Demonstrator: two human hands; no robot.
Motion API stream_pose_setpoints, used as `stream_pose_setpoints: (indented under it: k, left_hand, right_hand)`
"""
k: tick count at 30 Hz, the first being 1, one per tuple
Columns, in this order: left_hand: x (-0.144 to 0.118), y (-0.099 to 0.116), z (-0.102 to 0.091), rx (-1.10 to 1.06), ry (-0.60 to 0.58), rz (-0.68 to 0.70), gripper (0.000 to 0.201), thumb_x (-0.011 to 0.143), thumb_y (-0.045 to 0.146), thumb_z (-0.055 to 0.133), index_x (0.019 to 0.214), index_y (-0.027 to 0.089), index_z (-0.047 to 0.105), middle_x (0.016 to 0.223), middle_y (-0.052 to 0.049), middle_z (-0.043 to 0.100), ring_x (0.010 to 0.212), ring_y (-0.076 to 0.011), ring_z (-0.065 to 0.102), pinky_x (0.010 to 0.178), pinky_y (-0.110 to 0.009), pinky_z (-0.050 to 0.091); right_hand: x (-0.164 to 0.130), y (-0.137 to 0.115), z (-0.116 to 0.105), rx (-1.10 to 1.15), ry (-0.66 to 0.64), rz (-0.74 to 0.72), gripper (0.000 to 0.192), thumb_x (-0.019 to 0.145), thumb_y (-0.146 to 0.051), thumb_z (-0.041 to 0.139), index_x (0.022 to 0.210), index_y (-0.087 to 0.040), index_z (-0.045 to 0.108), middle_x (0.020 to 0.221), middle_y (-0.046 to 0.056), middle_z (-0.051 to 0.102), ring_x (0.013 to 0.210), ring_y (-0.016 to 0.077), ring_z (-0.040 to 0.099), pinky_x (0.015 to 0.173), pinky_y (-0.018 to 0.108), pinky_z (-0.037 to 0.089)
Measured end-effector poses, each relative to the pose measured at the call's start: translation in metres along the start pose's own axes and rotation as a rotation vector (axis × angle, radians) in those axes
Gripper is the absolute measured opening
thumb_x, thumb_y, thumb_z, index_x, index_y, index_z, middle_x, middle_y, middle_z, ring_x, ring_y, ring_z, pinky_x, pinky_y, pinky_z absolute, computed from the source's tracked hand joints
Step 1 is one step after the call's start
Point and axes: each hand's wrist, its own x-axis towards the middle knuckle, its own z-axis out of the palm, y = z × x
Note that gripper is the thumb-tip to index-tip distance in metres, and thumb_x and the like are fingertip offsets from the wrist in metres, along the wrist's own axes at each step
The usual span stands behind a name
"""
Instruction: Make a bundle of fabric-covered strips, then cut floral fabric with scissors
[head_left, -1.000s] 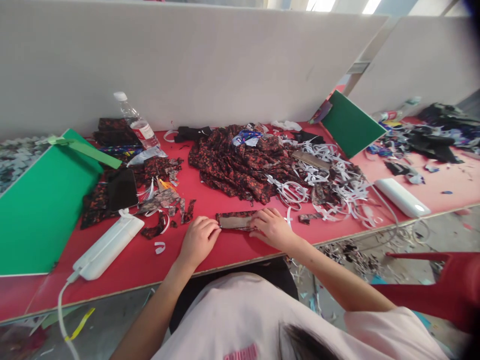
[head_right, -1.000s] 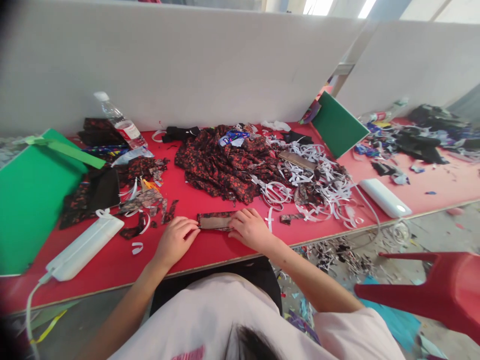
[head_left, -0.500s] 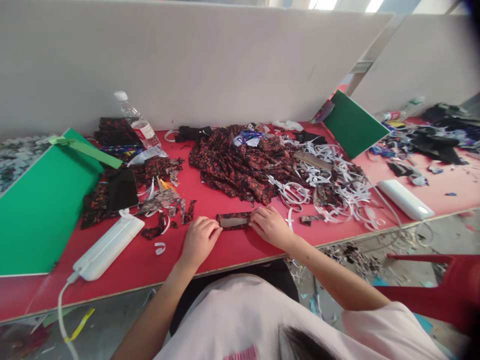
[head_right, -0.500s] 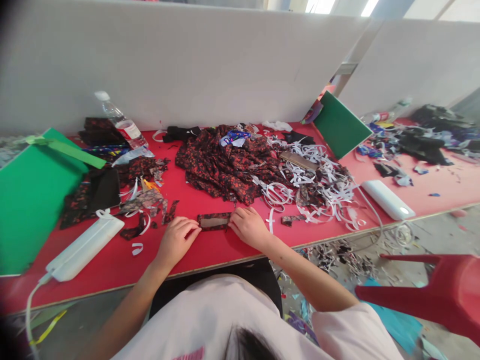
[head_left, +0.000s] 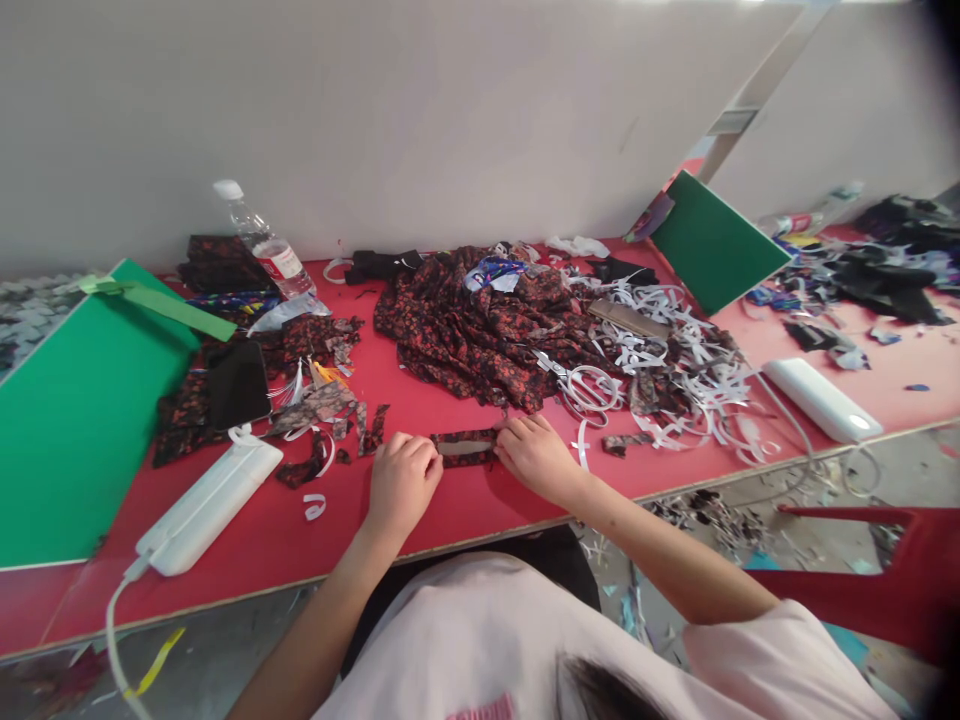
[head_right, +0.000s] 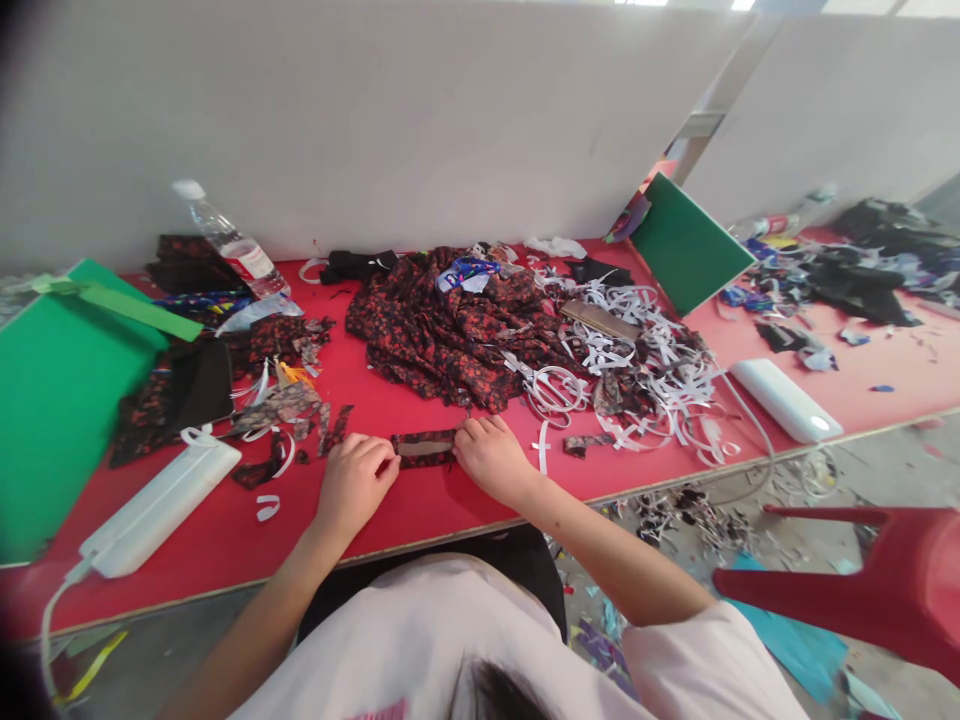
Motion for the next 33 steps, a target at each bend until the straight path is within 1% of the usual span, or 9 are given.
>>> stream_pose_setpoints:
  k: [4, 8, 11, 13, 16, 22, 26, 30, 33]
  left_hand:
    - [0.005, -0.001, 0.001, -0.01, -0.042, -0.067, 0.017, 0.076, 0.018, 0.056, 0.06, 0.021, 0.051, 0.073, -0.003, 0.06, 0.078, -0.0211, 0.049, 0.066, -0.033, 0.036]
    - [0.009, -0.01, 0.005, -0.039, -0.105, -0.181, 0.019, 0.074, 0.025, 0.06, 0.057, 0.02, 0.052, 0.071, -0.003, 0.057, 0.073, -0.0203, 0.049, 0.064, -0.031, 0.036]
    - [0.008, -0.015, 0.007, -0.071, -0.134, -0.273, 0.012, 0.072, 0.03, 0.062, 0.066, 0.021, 0.056, 0.074, -0.003, 0.057, 0.074, -0.0209, 0.049, 0.064, -0.031, 0.036]
    - [0.007, -0.015, 0.007, -0.101, -0.139, -0.301, 0.009, 0.073, 0.03, 0.062, 0.072, 0.023, 0.057, 0.075, -0.003, 0.057, 0.074, -0.0209, 0.049, 0.064, -0.031, 0.036]
    - [0.005, -0.013, 0.006, -0.143, -0.154, -0.286, 0.002, 0.075, 0.027, 0.06, 0.073, 0.025, 0.06, 0.076, -0.002, 0.057, 0.075, -0.0212, 0.048, 0.065, -0.031, 0.036]
    - [0.002, -0.01, 0.009, -0.207, -0.132, -0.229, 0.015, 0.077, 0.019, 0.057, 0.074, 0.03, 0.067, 0.075, -0.002, 0.058, 0.078, -0.0216, 0.047, 0.069, -0.033, 0.035]
    - [-0.002, -0.007, 0.008, -0.167, -0.105, -0.223, 0.016, 0.079, 0.021, 0.055, 0.077, 0.03, 0.068, 0.078, -0.003, 0.059, 0.081, -0.0228, 0.048, 0.066, -0.033, 0.034]
    - [-0.006, -0.005, 0.006, -0.154, -0.086, -0.214, 0.017, 0.081, 0.022, 0.053, 0.08, 0.03, 0.068, 0.081, -0.003, 0.06, 0.083, -0.0233, 0.049, 0.065, -0.033, 0.034]
    - [-0.007, -0.005, 0.006, -0.168, -0.072, -0.201, 0.017, 0.08, 0.02, 0.054, 0.08, 0.029, 0.068, 0.081, -0.003, 0.059, 0.082, -0.0226, 0.051, 0.067, -0.034, 0.037]
  right_hand:
    - [0.004, 0.0, -0.004, 0.024, -0.055, 0.012, 0.018, 0.091, -0.022, 0.042, 0.087, -0.015, 0.058, 0.09, 0.01, 0.059, 0.084, 0.0202, 0.052, 0.078, 0.033, 0.035]
    - [0.005, 0.003, -0.002, 0.083, -0.059, 0.02, 0.016, 0.089, -0.024, 0.044, 0.087, -0.015, 0.057, 0.089, 0.008, 0.057, 0.085, 0.0202, 0.051, 0.078, 0.033, 0.036]
    - [0.004, 0.006, 0.002, 0.135, -0.05, 0.027, 0.013, 0.088, -0.023, 0.045, 0.084, -0.015, 0.056, 0.088, 0.008, 0.056, 0.085, 0.0194, 0.05, 0.079, 0.032, 0.037]
    - [0.004, 0.007, 0.004, 0.177, -0.038, 0.032, 0.012, 0.087, -0.021, 0.046, 0.083, -0.015, 0.055, 0.087, 0.007, 0.055, 0.086, 0.0189, 0.05, 0.079, 0.031, 0.037]
    - [0.003, 0.008, 0.006, 0.23, -0.011, 0.04, 0.012, 0.087, -0.02, 0.046, 0.08, -0.015, 0.054, 0.088, 0.007, 0.055, 0.088, 0.0188, 0.05, 0.08, 0.03, 0.038]
    - [0.002, 0.008, 0.01, 0.254, 0.032, 0.039, 0.01, 0.085, -0.018, 0.047, 0.08, -0.015, 0.054, 0.088, 0.007, 0.055, 0.088, 0.0192, 0.05, 0.08, 0.031, 0.04]
    - [-0.001, 0.005, 0.015, 0.24, 0.09, 0.071, 0.008, 0.085, -0.017, 0.047, 0.084, -0.015, 0.055, 0.09, 0.008, 0.057, 0.09, 0.0198, 0.051, 0.081, 0.033, 0.04]
    - [-0.005, 0.001, 0.017, 0.202, 0.137, 0.096, 0.015, 0.089, -0.02, 0.042, 0.088, -0.015, 0.056, 0.097, 0.01, 0.059, 0.093, 0.0207, 0.053, 0.084, 0.036, 0.04]
    - [-0.01, -0.012, 0.013, 0.149, 0.194, 0.184, 0.02, 0.091, -0.022, 0.04, 0.099, -0.016, 0.058, 0.112, 0.012, 0.058, 0.103, 0.0224, 0.051, 0.089, 0.038, 0.037]
